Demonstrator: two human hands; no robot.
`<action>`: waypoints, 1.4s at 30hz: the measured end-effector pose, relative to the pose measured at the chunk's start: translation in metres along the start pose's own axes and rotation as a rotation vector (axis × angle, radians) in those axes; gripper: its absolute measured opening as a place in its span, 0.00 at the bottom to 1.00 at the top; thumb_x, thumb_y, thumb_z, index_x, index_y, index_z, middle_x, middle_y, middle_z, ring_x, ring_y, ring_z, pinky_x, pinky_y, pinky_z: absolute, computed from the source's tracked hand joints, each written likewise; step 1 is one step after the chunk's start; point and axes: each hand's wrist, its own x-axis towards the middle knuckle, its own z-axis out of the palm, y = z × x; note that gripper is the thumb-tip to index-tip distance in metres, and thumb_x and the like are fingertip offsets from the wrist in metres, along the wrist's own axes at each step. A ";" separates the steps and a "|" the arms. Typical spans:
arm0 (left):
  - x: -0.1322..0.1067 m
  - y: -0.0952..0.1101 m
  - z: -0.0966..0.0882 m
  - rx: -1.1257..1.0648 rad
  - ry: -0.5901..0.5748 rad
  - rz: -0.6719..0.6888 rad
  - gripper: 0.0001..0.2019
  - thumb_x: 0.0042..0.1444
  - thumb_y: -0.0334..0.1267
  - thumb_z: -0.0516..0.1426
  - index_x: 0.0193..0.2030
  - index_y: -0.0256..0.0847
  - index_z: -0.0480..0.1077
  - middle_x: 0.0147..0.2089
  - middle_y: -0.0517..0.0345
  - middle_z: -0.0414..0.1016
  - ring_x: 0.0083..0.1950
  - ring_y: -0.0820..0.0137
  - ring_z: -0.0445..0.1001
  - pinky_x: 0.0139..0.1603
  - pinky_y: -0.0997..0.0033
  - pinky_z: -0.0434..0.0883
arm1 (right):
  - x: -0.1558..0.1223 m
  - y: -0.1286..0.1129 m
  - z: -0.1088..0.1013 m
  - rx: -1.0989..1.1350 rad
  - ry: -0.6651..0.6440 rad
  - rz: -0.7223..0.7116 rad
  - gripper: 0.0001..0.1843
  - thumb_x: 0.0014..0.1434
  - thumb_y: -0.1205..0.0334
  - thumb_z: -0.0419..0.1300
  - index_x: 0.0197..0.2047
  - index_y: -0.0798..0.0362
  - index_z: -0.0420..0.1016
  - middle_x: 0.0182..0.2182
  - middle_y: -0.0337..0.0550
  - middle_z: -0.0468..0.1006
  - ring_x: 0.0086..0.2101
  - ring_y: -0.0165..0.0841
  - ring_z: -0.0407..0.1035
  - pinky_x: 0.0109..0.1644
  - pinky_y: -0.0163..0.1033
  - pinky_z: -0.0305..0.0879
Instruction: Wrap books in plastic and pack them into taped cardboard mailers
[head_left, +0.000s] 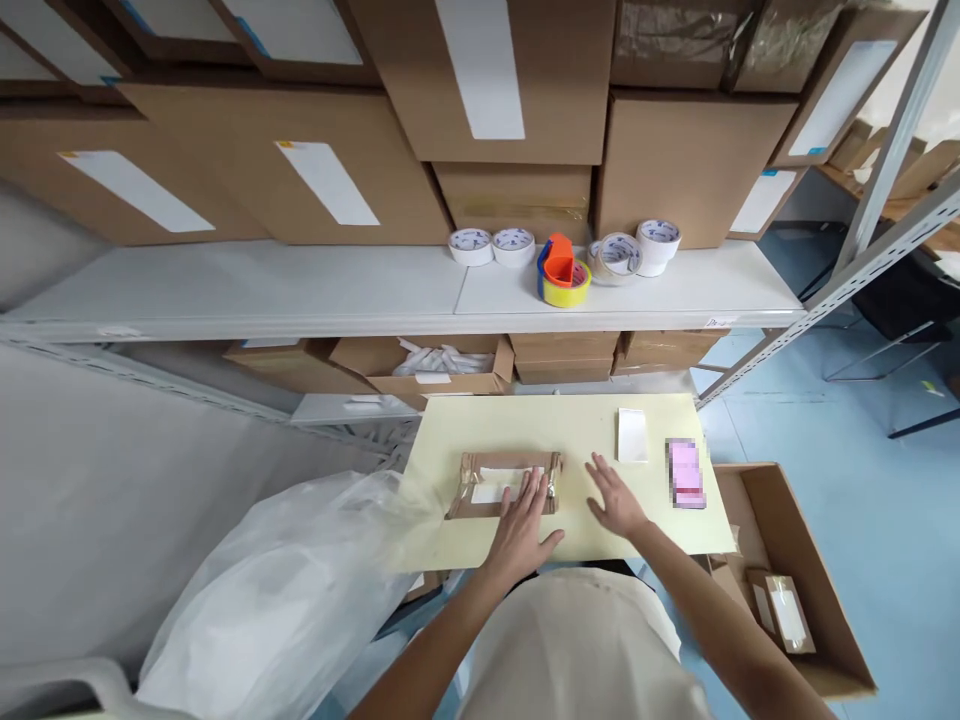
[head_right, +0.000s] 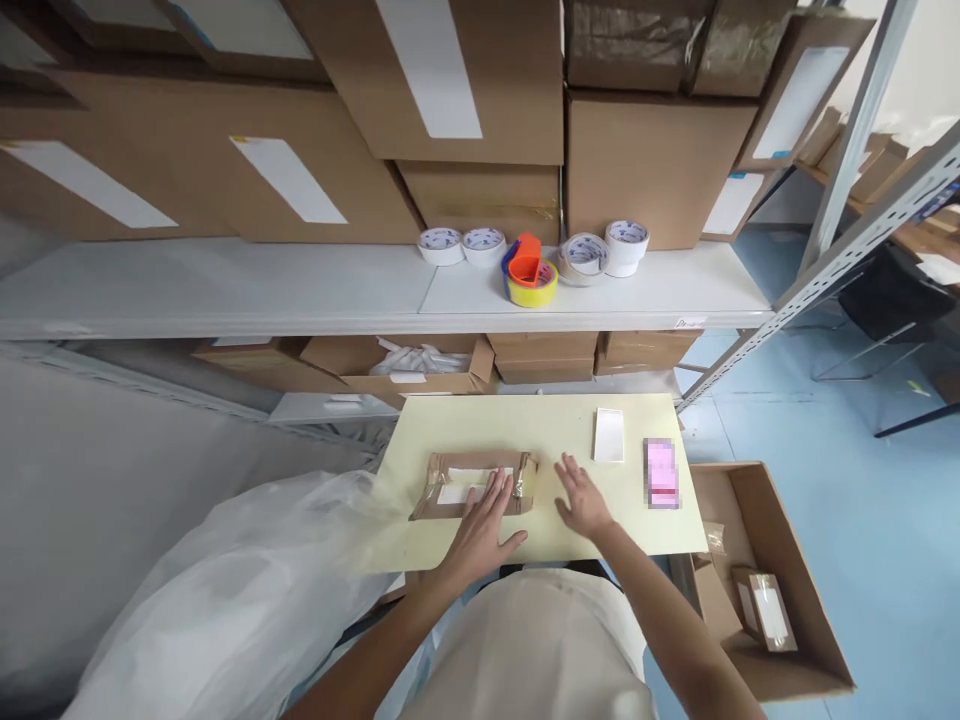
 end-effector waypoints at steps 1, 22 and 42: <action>0.005 0.009 -0.001 -0.017 -0.020 0.030 0.41 0.56 0.46 0.54 0.73 0.41 0.40 0.75 0.44 0.42 0.75 0.54 0.42 0.70 0.43 0.46 | 0.000 0.015 -0.006 -0.035 0.014 0.103 0.36 0.61 0.67 0.52 0.71 0.55 0.45 0.70 0.56 0.47 0.69 0.45 0.41 0.68 0.59 0.49; 0.111 0.091 0.056 -0.174 -0.585 -0.076 0.25 0.56 0.45 0.56 0.58 0.35 0.67 0.63 0.40 0.67 0.65 0.55 0.65 0.63 0.57 0.62 | 0.027 0.118 -0.062 -0.387 -0.320 0.263 0.19 0.57 0.79 0.51 0.46 0.56 0.77 0.39 0.55 0.82 0.40 0.38 0.75 0.53 0.41 0.59; 0.147 0.076 -0.011 -0.765 0.072 -0.243 0.10 0.58 0.44 0.52 0.35 0.41 0.70 0.33 0.55 0.76 0.35 0.65 0.74 0.37 0.68 0.69 | 0.035 0.100 -0.091 0.371 0.089 0.161 0.15 0.64 0.56 0.51 0.47 0.50 0.75 0.43 0.47 0.80 0.44 0.41 0.73 0.48 0.44 0.68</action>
